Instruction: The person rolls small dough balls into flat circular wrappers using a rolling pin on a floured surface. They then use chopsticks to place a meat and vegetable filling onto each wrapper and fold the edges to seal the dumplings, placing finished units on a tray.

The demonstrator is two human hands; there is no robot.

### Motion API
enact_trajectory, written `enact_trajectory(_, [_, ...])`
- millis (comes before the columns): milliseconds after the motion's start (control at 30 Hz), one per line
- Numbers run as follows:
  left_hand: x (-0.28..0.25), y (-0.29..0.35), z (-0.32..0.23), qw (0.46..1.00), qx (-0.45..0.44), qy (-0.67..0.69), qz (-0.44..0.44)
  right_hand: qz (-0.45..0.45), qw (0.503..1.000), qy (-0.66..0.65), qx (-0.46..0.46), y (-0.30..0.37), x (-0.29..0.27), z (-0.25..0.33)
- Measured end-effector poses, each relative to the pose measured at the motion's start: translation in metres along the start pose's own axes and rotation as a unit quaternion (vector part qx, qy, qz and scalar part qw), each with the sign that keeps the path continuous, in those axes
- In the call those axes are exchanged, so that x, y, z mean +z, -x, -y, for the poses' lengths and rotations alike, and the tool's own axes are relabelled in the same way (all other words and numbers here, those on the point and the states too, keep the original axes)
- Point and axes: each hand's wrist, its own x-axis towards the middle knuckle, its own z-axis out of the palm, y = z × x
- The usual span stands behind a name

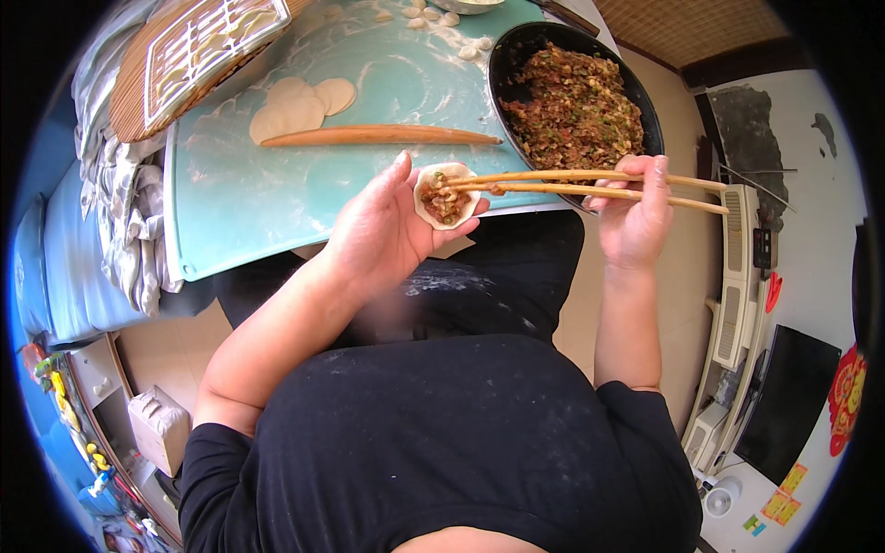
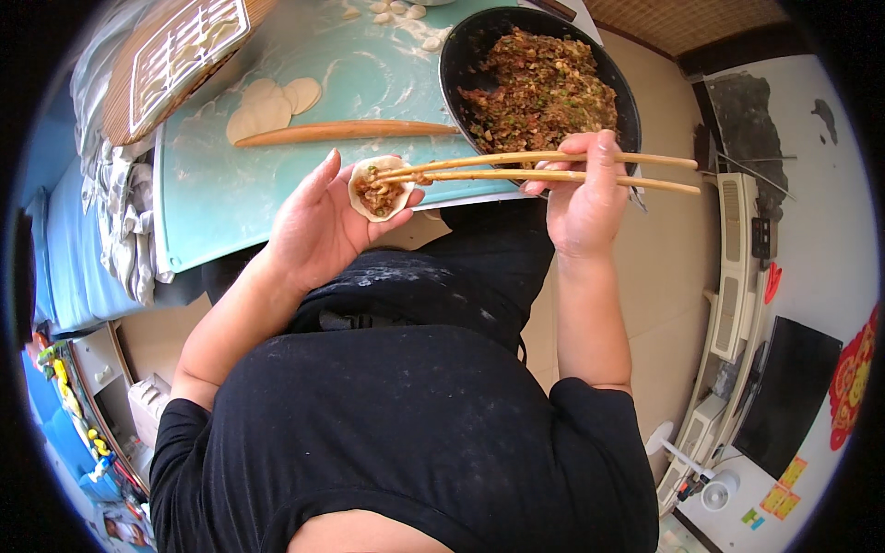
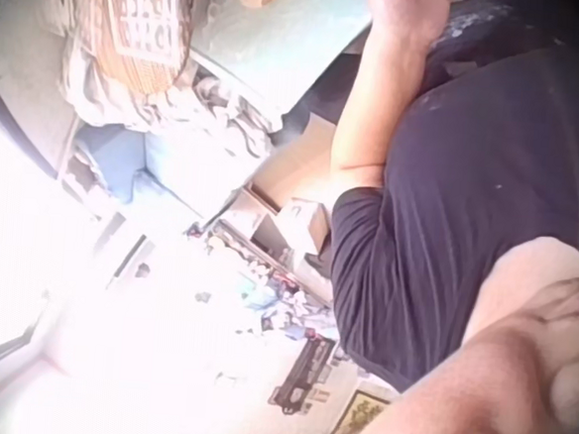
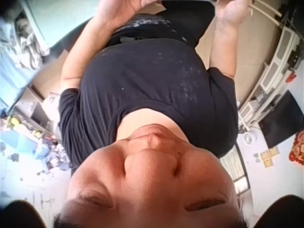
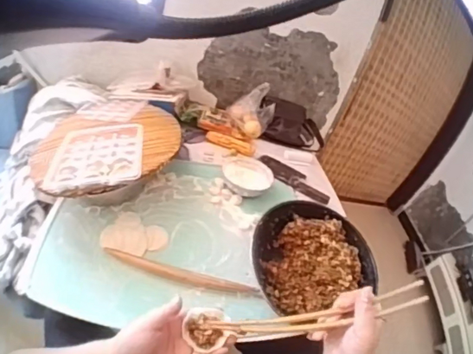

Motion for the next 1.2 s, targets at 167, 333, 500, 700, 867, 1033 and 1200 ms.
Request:
enact_trajectory(167, [0.000,0.002,0.002,0.998,0.015,-0.049,-0.022,0.016,1.000,0.010,0.012,0.002,0.019,-0.004])
enact_trajectory(333, [-0.001,0.005,-0.001,0.998,0.022,-0.045,-0.036,0.025,0.998,0.048,-0.019,-0.002,0.014,0.002])
enact_trajectory(500, [-0.003,0.005,-0.001,0.999,0.008,-0.016,-0.031,0.113,0.993,0.018,0.015,-0.008,0.008,0.002])
enact_trajectory(700, [-0.002,0.007,-0.003,1.000,-0.014,-0.006,-0.003,0.066,0.997,0.003,0.038,-0.013,0.007,-0.002])
enact_trajectory(867, [-0.003,0.007,-0.002,1.000,-0.009,0.008,-0.004,0.106,0.993,-0.016,0.050,-0.016,0.007,-0.001])
enact_trajectory(1033, [-0.004,0.008,-0.002,1.000,-0.019,0.009,0.010,0.106,0.994,0.018,0.035,-0.019,0.005,-0.009])
enact_trajectory(1200, [-0.006,0.008,-0.003,1.000,-0.016,0.025,0.006,0.092,0.993,-0.043,0.053,-0.019,0.002,-0.007])
